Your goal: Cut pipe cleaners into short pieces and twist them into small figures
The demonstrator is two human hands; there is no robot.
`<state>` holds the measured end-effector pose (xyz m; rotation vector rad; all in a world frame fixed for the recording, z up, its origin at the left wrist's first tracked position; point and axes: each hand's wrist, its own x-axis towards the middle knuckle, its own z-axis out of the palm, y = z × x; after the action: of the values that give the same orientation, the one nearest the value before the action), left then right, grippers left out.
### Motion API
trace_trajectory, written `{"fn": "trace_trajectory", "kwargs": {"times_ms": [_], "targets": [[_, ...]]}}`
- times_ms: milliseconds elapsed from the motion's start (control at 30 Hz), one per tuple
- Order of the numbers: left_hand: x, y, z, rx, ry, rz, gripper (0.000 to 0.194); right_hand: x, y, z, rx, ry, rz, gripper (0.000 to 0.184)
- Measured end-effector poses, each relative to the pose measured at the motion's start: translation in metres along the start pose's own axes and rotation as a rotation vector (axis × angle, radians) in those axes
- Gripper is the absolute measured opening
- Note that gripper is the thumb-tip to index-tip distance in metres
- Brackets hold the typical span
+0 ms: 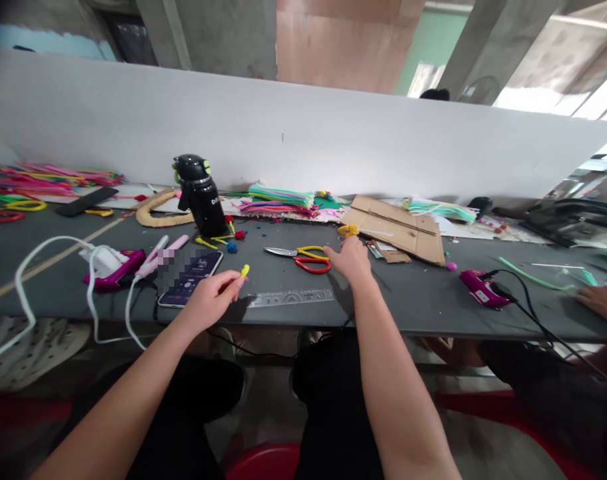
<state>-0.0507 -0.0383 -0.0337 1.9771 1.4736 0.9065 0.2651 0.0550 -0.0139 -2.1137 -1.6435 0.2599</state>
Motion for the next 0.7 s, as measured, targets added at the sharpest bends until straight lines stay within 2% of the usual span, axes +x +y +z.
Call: {"fn": "trace_trajectory", "kwargs": {"times_ms": [133, 267, 400, 500, 600, 700], "targets": [[-0.002, 0.005, 0.003, 0.078, -0.060, 0.096, 0.032, 0.008, 0.018, 0.009, 0.046, 0.101, 0.230, 0.073], [-0.002, 0.008, 0.006, 0.101, -0.070, 0.145, 0.030, 0.026, 0.016, 0.028, 0.095, 0.115, 0.306, 0.067], [-0.004, 0.011, 0.003, 0.133, -0.110, 0.124, 0.032, 0.048, 0.019, 0.037, 0.139, 0.115, 0.286, 0.050], [-0.005, 0.014, 0.001, 0.126, -0.134, 0.129, 0.032, 0.053, 0.023, 0.037, 0.225, 0.111, 0.218, 0.034], [-0.004, 0.017, 0.001, 0.100, -0.122, 0.103, 0.029, 0.044, 0.020, 0.029, 0.348, 0.106, 0.130, 0.028], [-0.002, 0.019, 0.002, 0.086, -0.093, 0.084, 0.034, 0.024, 0.007, 0.018, 0.569, 0.050, 0.053, 0.035]]}}
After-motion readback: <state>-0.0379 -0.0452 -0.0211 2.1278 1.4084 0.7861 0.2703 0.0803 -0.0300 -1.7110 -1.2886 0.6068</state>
